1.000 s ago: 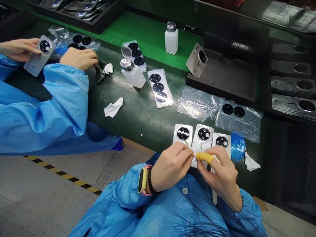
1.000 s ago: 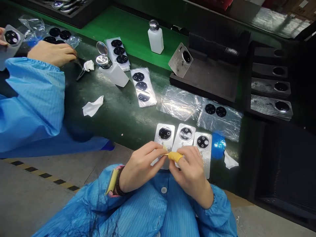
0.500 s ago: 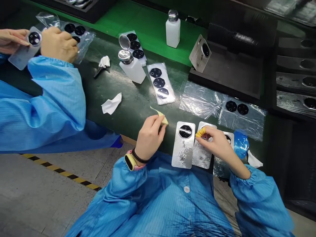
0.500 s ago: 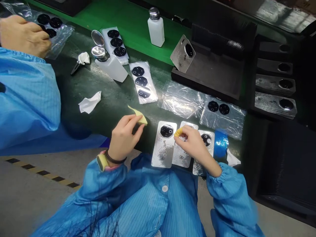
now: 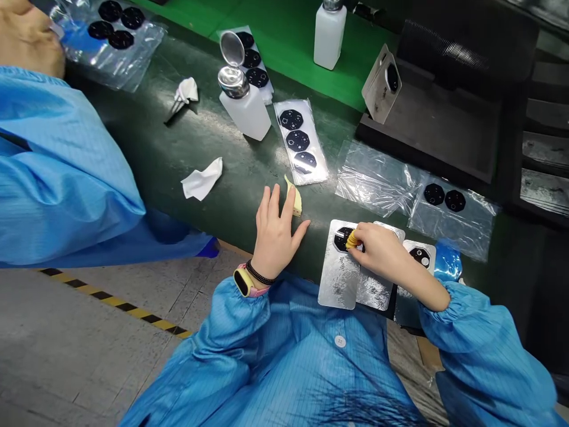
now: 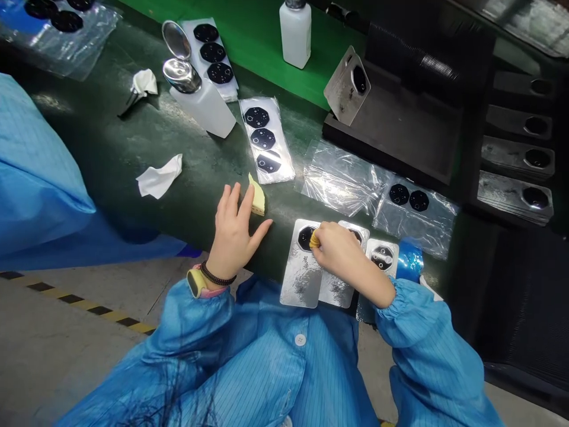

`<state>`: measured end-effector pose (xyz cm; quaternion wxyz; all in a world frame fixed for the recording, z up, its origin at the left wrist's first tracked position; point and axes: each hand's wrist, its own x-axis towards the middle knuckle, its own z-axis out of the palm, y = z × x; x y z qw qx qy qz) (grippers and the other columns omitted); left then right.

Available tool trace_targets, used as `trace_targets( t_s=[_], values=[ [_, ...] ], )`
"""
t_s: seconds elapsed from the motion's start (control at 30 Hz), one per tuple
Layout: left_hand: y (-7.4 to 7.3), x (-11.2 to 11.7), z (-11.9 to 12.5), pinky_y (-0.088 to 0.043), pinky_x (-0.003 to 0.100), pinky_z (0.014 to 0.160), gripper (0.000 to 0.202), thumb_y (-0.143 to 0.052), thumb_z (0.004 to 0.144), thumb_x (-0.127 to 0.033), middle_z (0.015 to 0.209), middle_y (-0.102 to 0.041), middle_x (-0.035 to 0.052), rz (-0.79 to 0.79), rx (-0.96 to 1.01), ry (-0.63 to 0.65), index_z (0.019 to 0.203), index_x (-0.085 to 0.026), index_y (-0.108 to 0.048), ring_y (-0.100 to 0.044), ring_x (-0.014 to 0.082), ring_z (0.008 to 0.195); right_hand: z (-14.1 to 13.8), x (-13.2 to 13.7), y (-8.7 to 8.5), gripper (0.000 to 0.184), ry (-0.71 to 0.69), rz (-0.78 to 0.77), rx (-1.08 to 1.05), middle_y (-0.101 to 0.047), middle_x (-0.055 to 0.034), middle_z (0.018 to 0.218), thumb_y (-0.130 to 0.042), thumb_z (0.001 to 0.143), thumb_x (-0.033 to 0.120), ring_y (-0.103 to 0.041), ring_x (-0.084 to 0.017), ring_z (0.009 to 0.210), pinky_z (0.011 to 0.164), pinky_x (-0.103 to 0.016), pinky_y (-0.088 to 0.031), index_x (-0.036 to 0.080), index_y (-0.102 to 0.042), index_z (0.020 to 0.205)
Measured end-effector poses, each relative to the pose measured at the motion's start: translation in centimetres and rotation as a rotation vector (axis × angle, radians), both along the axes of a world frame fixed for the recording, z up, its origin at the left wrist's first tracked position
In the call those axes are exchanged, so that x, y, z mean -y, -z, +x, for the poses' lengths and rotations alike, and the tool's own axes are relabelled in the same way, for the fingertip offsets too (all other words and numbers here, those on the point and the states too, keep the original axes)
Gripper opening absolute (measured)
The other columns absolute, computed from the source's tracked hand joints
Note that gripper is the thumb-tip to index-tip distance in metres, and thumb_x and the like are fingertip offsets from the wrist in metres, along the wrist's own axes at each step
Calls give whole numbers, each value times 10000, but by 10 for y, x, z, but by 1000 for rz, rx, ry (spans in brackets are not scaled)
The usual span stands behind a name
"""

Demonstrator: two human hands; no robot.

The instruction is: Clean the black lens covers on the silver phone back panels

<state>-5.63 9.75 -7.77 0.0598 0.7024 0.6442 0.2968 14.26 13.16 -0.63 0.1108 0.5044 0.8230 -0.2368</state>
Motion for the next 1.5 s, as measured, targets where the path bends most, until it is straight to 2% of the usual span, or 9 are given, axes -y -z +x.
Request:
trace_targets(
  t_s=[0.23,0.37,0.57,0.77,1.03,1.2,1.33,1.43,1.5],
  values=[
    [-9,12,14,-344,529,1091,402,-515,916,-233,1307,-542,184,190,91,71,1304,-129,-498,-380,349,1361,0,-1,2,206,96,-20,-12,-548,-13,622,-573,692,84,-467,-119,552,490,-243,-281,186,-531,518],
    [-18,28,28,-509,383,914,205,-507,895,-100,992,-669,98,213,157,226,1072,-145,-600,-623,236,1038,3,-2,4,211,141,-7,-110,-531,4,596,-589,685,95,-461,-111,532,495,-242,-304,191,-526,508],
    [-34,72,33,-540,257,704,180,-460,941,-197,914,-692,89,-147,439,287,1020,-117,-601,-659,161,816,11,8,1,170,198,-30,-254,-531,23,603,-599,708,105,-491,-115,562,537,-239,-345,188,-559,566],
    [-23,101,22,-412,200,454,404,-508,894,-386,453,-582,-24,-748,537,224,545,-184,-540,-545,114,401,22,38,3,159,193,-136,-443,-570,27,636,-607,726,93,-541,-121,601,572,-241,-405,189,-560,609],
    [-26,99,21,-473,226,529,414,-571,806,-545,600,-599,16,-854,1042,279,669,-155,-589,-549,135,548,37,57,9,165,444,-165,-824,-647,-20,740,-621,804,282,-636,-180,768,726,-331,-524,205,-604,659],
    [-47,100,16,-437,215,479,479,-513,837,-586,533,-507,12,-747,984,499,606,-167,-531,-464,115,490,41,75,-6,189,552,-189,-1098,-690,-50,911,-648,830,367,-623,-257,1116,913,-439,-528,222,-617,712],
    [-61,102,19,-435,217,485,476,-447,896,-542,533,-514,20,-708,911,640,596,-177,-508,-473,117,488,42,87,-26,145,515,5,-1152,-615,-15,728,-651,823,271,-667,-251,1005,760,-373,-583,240,-602,690],
    [-65,105,24,-505,243,549,354,-517,872,-484,733,-634,75,-784,942,689,989,-164,-611,-593,155,589,41,95,-38,141,429,110,-1160,-585,-6,682,-644,791,176,-669,-217,796,644,-333,-570,237,-597,674],
    [-66,105,28,-546,270,592,637,-572,849,-409,987,-661,137,-763,983,688,1402,-200,-337,-654,178,683,41,100,-42,137,367,120,-1183,-580,-8,683,-629,770,121,-631,-191,707,586,-315,-545,231,-596,696]
  ],
)
